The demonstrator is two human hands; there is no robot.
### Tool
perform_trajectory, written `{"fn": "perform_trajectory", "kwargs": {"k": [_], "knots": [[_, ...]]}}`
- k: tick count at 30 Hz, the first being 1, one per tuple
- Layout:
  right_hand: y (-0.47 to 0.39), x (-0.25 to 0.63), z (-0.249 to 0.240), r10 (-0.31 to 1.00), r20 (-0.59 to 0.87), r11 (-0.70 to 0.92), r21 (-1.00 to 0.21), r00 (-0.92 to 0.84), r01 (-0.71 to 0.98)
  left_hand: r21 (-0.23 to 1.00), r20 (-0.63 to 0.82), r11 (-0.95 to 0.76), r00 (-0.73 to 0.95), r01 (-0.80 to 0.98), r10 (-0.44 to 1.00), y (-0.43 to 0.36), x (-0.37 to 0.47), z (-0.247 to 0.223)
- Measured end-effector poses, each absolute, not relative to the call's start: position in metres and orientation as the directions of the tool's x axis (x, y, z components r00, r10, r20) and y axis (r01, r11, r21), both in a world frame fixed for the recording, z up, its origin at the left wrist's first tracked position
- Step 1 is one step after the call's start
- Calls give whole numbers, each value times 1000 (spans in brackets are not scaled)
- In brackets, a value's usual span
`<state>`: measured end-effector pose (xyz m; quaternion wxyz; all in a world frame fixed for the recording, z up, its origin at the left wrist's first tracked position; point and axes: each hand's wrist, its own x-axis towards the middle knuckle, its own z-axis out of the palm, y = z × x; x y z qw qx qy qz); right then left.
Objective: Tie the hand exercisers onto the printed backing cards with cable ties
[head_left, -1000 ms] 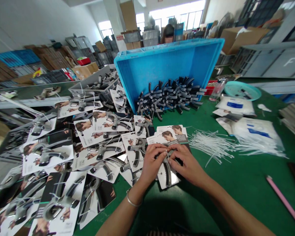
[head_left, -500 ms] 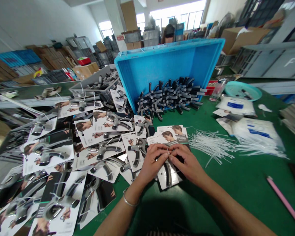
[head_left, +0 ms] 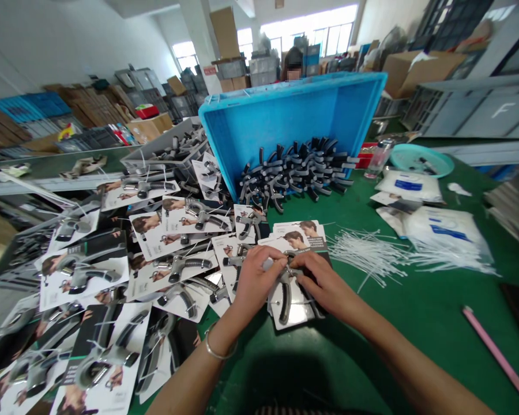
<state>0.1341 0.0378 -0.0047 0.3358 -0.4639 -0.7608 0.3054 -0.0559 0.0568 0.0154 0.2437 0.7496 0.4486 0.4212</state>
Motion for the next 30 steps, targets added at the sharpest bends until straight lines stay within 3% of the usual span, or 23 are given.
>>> {"fn": "perform_trajectory", "kwargs": {"k": [3,6,11,16,18,22,27,30], "knots": [[39,131,-6,928,229,353,-792,-294,498,602,489,-625,389,498,781,35,-48,19],[38,129,-5,941,212,320,-814,-265,484,476,450,-725,571,497,687,15,-43,13],[38,127,-9,932,264,355,-794,-247,493,524,412,-716,599,461,687,11,-49,0],[44,125,-14,925,289,377,-777,-247,504,410,396,-761,653,503,645,5,-46,-7],[40,128,-9,922,294,384,-772,-251,507,438,404,-719,596,540,694,-3,-49,-6],[13,134,13,891,307,453,-661,-334,598,490,351,-449,303,747,886,-20,-67,-5],[-11,123,26,835,165,543,-404,-525,737,485,178,-360,313,797,933,-22,-76,-11],[-7,118,24,814,140,564,-429,-564,706,561,167,-329,286,760,944,-15,-77,-10]]}}
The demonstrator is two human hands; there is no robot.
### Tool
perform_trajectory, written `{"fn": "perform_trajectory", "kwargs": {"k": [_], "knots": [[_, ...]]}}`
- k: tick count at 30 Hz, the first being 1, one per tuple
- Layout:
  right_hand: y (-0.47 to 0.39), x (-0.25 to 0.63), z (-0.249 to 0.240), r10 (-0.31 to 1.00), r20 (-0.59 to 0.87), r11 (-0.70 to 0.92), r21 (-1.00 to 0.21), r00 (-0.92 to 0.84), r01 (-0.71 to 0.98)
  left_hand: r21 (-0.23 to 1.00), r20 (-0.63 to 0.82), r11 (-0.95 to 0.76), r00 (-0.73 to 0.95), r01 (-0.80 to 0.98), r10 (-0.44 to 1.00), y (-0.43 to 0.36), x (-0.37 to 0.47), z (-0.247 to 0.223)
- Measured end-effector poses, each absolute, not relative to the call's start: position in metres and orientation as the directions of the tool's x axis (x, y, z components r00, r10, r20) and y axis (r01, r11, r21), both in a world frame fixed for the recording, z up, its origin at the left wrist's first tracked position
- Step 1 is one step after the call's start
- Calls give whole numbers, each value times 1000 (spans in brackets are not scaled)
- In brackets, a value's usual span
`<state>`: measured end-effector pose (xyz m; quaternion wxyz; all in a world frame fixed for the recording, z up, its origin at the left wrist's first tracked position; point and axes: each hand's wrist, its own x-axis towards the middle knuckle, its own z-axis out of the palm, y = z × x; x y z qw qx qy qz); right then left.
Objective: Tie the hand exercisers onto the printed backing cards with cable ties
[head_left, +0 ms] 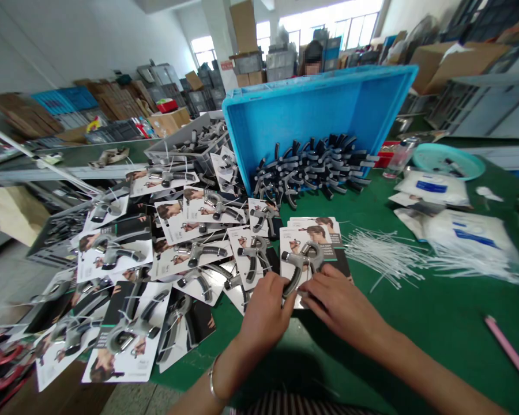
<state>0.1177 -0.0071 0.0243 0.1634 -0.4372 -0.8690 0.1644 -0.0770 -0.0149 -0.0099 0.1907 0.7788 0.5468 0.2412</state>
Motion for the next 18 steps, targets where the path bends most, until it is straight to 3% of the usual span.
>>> {"fn": "perform_trajectory", "kwargs": {"k": [5,10,15,18], "knots": [[3,125,24,843,128,479,-620,-522,622,809,118,-275,316,519,941,-7,-93,-6],[7,125,22,870,201,452,-688,-450,568,920,124,-217,284,326,951,-3,-96,-14],[11,123,16,916,205,387,-676,-345,627,996,-6,-12,208,85,978,3,-84,-24],[10,128,16,885,232,458,-591,-404,664,998,9,-18,163,54,987,4,-75,-26]]}}
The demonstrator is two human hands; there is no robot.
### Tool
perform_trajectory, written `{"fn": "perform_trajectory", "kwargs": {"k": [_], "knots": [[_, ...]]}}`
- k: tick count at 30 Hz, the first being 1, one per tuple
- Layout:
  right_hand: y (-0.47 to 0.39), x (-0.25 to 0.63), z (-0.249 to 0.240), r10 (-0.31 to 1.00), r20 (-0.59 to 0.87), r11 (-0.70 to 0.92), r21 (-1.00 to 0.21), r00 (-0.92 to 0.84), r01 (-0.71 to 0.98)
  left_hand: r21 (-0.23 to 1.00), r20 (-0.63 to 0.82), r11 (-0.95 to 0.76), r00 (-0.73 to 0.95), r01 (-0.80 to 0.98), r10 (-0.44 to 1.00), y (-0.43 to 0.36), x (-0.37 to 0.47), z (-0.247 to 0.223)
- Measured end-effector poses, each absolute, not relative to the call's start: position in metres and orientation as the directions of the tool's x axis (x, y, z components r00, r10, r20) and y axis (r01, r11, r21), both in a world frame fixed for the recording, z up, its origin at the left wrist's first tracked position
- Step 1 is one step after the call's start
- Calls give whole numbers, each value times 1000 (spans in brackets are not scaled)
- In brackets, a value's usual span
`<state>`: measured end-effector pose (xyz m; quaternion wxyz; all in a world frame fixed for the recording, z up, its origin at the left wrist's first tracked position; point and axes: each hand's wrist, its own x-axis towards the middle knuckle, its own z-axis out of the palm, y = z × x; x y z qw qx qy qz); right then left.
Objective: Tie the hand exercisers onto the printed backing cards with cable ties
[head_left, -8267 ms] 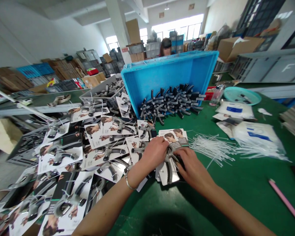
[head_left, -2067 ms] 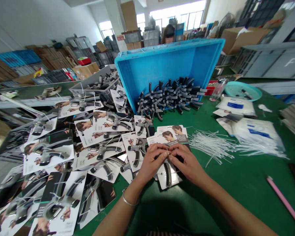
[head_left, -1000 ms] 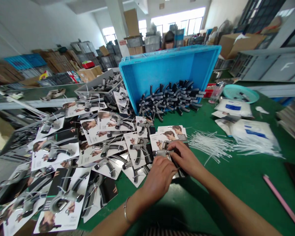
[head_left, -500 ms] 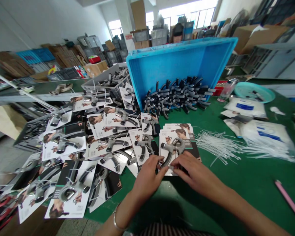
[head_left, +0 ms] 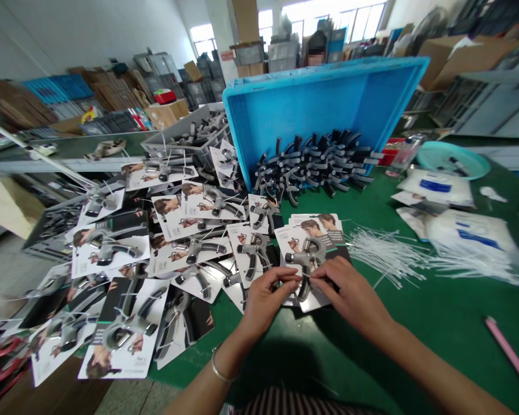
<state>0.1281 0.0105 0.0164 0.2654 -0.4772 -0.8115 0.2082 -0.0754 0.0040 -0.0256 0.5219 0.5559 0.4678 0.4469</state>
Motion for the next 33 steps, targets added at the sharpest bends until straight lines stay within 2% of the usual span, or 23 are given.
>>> {"fn": "perform_trajectory", "kwargs": {"k": [7,11,22,26,33], "knots": [[9,138,24,814,227,581,-300,-535,756,949,161,-188,123,253,979,4,-63,-23],[12,138,24,795,220,605,-225,-565,764,932,180,-208,118,298,977,1,-63,-25],[11,126,29,751,245,659,-215,-613,721,898,219,-259,148,357,964,-2,-63,-25],[14,124,27,743,248,669,-277,-622,690,856,257,-317,198,408,946,0,-66,-22],[17,126,20,760,247,644,-408,-601,647,876,188,-253,192,411,963,-3,-80,-9]]}}
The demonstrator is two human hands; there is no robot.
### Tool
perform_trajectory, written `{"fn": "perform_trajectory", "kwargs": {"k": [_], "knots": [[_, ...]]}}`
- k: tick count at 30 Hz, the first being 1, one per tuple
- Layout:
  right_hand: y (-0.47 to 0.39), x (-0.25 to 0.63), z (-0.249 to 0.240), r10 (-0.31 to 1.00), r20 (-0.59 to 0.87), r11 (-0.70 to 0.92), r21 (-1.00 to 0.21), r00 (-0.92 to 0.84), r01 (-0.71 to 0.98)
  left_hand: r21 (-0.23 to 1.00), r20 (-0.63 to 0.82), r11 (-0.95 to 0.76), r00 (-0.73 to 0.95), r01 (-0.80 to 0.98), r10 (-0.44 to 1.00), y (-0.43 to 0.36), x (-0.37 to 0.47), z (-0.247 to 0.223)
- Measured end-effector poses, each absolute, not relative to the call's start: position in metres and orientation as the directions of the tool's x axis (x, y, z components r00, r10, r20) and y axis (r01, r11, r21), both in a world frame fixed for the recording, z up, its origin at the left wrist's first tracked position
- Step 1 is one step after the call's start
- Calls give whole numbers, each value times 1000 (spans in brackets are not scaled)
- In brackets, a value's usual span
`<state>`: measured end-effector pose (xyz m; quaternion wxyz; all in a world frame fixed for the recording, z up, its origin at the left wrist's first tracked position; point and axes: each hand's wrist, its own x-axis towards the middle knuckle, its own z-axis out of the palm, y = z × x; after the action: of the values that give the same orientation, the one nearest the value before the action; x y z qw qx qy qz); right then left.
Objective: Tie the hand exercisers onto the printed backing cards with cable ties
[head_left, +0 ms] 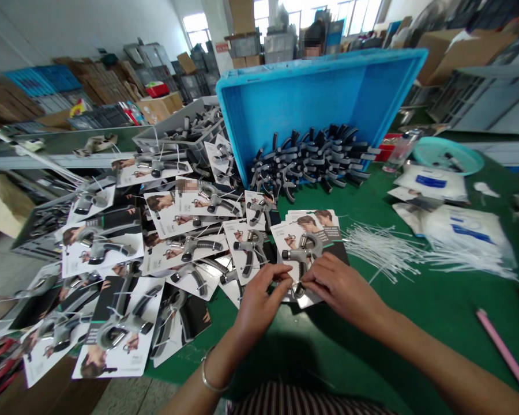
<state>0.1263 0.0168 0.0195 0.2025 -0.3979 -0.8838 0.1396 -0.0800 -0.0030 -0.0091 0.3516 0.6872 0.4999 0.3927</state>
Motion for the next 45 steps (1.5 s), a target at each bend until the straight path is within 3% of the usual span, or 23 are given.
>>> {"fn": "perform_trajectory", "kwargs": {"k": [6,9,13,17,19,22,26,35,37,40,45], "knots": [[16,120,23,778,223,611,-484,-588,626,937,47,-123,229,327,972,0,-76,1],[15,121,26,775,229,618,-468,-589,631,993,-78,55,242,102,967,3,-76,-1],[13,127,28,779,235,614,-473,-581,632,955,-130,193,267,-224,955,2,-76,-10],[10,130,26,793,212,592,-492,-571,639,917,-124,222,293,-331,948,-4,-75,-16],[9,129,24,793,214,589,-504,-570,631,954,-71,149,284,-261,956,-8,-75,-18],[11,123,21,785,244,593,-562,-569,577,991,102,-119,240,59,966,-13,-72,-23],[15,116,15,761,295,587,-692,-578,421,809,292,-369,233,457,928,-15,-65,-38],[14,137,1,724,272,535,-802,-634,267,598,438,-508,277,620,855,-7,-65,-43],[8,144,-2,779,292,479,-849,-555,225,554,478,-540,289,634,830,-9,-63,-43],[-3,168,-9,914,287,359,-902,-286,241,506,532,-544,254,669,808,-6,-73,-40],[-24,249,-38,994,54,-10,-829,99,559,387,702,-444,54,808,710,36,-162,-2]]}}
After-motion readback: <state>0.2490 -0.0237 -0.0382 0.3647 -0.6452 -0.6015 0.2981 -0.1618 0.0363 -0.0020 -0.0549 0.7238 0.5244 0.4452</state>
